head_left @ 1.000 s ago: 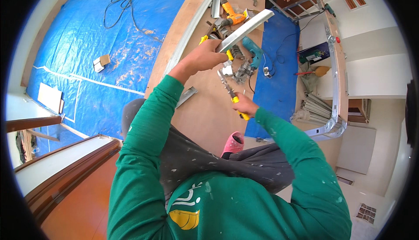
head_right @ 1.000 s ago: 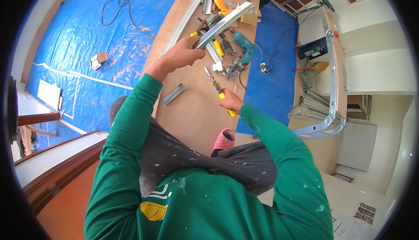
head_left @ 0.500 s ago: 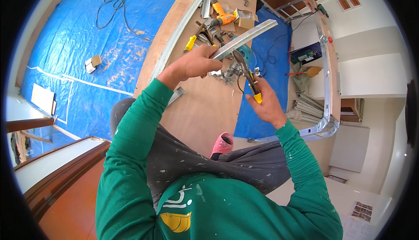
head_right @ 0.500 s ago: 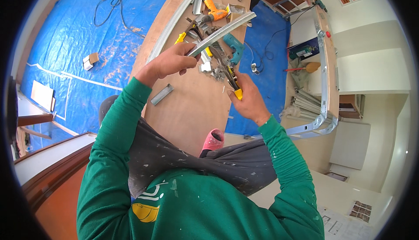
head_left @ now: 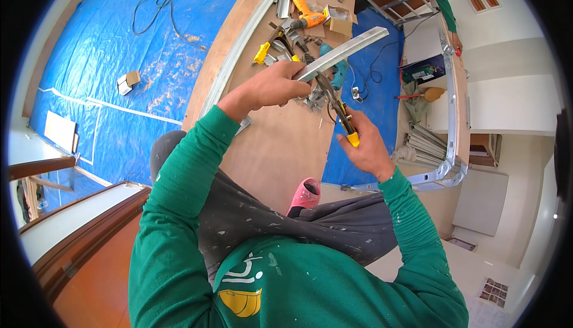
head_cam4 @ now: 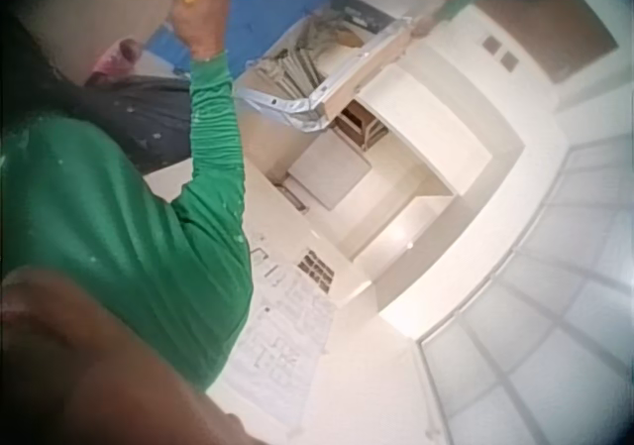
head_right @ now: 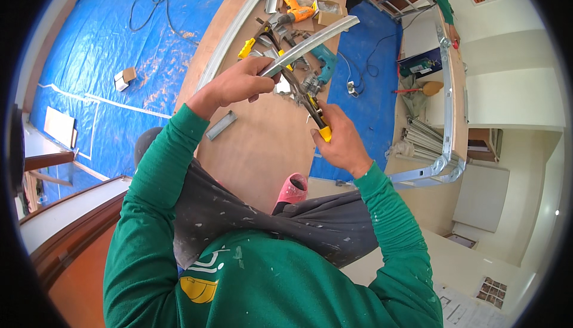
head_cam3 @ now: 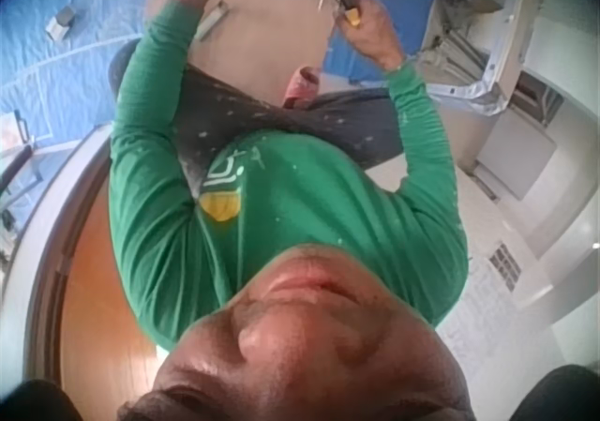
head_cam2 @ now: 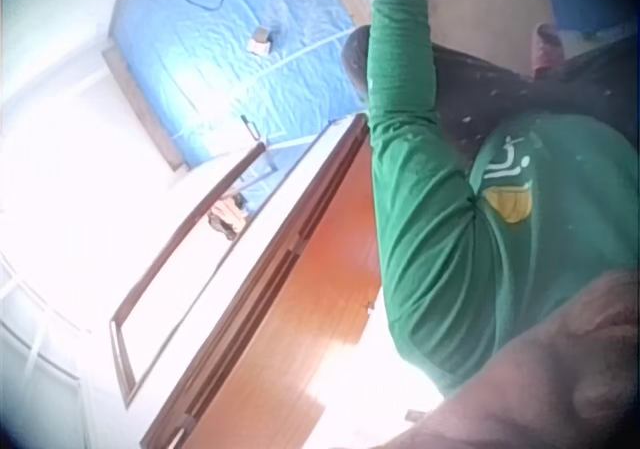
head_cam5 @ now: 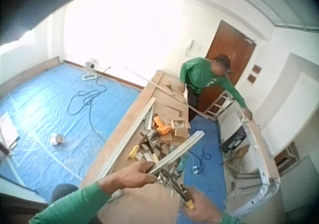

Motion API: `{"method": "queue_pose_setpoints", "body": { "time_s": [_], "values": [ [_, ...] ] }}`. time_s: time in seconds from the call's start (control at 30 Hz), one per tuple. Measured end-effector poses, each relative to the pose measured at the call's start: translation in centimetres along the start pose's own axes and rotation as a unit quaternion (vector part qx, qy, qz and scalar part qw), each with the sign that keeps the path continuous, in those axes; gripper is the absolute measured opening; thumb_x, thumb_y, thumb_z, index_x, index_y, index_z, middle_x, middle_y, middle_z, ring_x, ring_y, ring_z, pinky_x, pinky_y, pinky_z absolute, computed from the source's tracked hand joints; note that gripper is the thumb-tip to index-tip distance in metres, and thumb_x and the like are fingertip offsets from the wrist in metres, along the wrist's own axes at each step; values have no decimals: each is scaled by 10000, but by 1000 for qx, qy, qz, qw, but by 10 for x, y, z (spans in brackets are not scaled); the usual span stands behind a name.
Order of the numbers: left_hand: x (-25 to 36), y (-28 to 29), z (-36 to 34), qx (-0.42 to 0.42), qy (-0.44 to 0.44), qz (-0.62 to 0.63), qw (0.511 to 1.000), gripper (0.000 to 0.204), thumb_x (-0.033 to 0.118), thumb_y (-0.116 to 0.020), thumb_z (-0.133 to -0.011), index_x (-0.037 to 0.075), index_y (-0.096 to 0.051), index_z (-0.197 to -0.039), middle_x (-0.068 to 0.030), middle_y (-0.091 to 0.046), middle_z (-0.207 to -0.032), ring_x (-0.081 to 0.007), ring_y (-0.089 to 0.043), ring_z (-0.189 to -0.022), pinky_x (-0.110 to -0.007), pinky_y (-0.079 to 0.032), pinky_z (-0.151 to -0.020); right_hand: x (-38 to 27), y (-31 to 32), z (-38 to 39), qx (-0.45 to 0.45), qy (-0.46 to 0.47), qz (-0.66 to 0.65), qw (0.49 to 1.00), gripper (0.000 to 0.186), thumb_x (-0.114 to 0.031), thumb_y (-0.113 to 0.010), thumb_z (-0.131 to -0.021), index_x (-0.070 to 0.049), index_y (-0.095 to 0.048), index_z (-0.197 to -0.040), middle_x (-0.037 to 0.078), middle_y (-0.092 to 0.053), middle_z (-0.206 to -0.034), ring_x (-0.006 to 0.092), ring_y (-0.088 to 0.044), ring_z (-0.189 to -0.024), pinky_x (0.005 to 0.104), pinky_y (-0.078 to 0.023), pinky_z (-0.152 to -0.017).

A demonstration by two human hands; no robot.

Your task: The person sits on the floor and uses tin snips to cut a long metal profile into shorter segments. They repeatedly position the snips, cut, and place the resulting pieces on the workbench.

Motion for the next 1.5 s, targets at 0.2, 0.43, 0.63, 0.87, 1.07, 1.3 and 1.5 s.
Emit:
{"method": "queue_pose_setpoints", "body": {
  "time_s": [0.2, 0.43, 0.63, 0.87, 1.07, 1.3, 1.5],
  "values": [
    [1, 1, 0, -6, 8, -7, 1000, 214, 182, -662, -872, 24, -661, -1017, -11, -588, -792, -87, -542, -630, -282, -435, -556, 0, -1, 1, 5, -11, -13, 1000, 594, -96, -736, -904, 85, -546, -1437, 257, -638, -1226, 451, -659, -1121, 460, -537, -974],
    [3, 2, 2, -5, 8, -20, 1000, 232, 192, -667, -872, 21, -667, -1029, -8, -574, -770, -92, -536, -623, -288, -429, -555, 1, -3, 2, 15, -4, -20, 1000, 586, -109, -743, -904, 73, -558, -1429, 262, -657, -1217, 453, -673, -1114, 463, -540, -971],
    [1, 4, 1, -1, 13, -26, 1000, 248, 201, -667, -878, 19, -674, -1046, -5, -574, -782, -90, -516, -624, -290, -421, -557, 3, -6, 2, 7, -4, -35, 999, 574, -114, -743, -914, 61, -564, -1431, 252, -665, -1213, 427, -689, -1103, 455, -546, -962],
    [2, 5, 1, 6, 5, -58, 998, 263, 208, -667, -882, 12, -682, -1057, -8, -578, -796, -95, -517, -648, -297, -424, -562, 8, -10, 3, 6, -12, -47, 999, 562, -115, -742, -918, 43, -572, -1430, 248, -672, -1190, 410, -695, -1065, 447, -549, -936],
    [5, 4, 3, 13, 18, -65, 998, 274, 213, -675, -879, 6, -680, -1057, -19, -589, -797, -102, -537, -666, -312, -443, -577, 7, -14, 3, -1, -17, -43, 999, 490, -160, -761, -931, 36, -596, -1349, 222, -681, -1031, 389, -688, -926, 447, -540, -822],
    [2, 6, 0, 17, -17, -98, 995, 267, 203, -684, -858, 3, -688, -1036, -36, -626, -797, -123, -577, -673, -334, -464, -589, 4, -14, 0, -24, -40, -43, 998, 515, -272, -805, -958, 34, -603, -1321, 181, -672, -925, 346, -661, -835, 430, -523, -756],
    [5, 6, -1, 20, -18, -125, 992, 277, 201, -678, -854, -5, -696, -1037, -60, -645, -807, -140, -603, -700, -355, -483, -617, 10, -18, 0, 5, -16, -48, 999, 489, -267, -803, -959, 24, -612, -1304, 171, -693, -953, 333, -681, -851, 415, -540, -770]
  ]
}}
Point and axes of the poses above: each hand's wrist, its own z-axis away from the middle knuckle, its own y-axis out of the back of the hand, x = y × z, the point moved 6 cm from there along -z, towards the middle knuckle
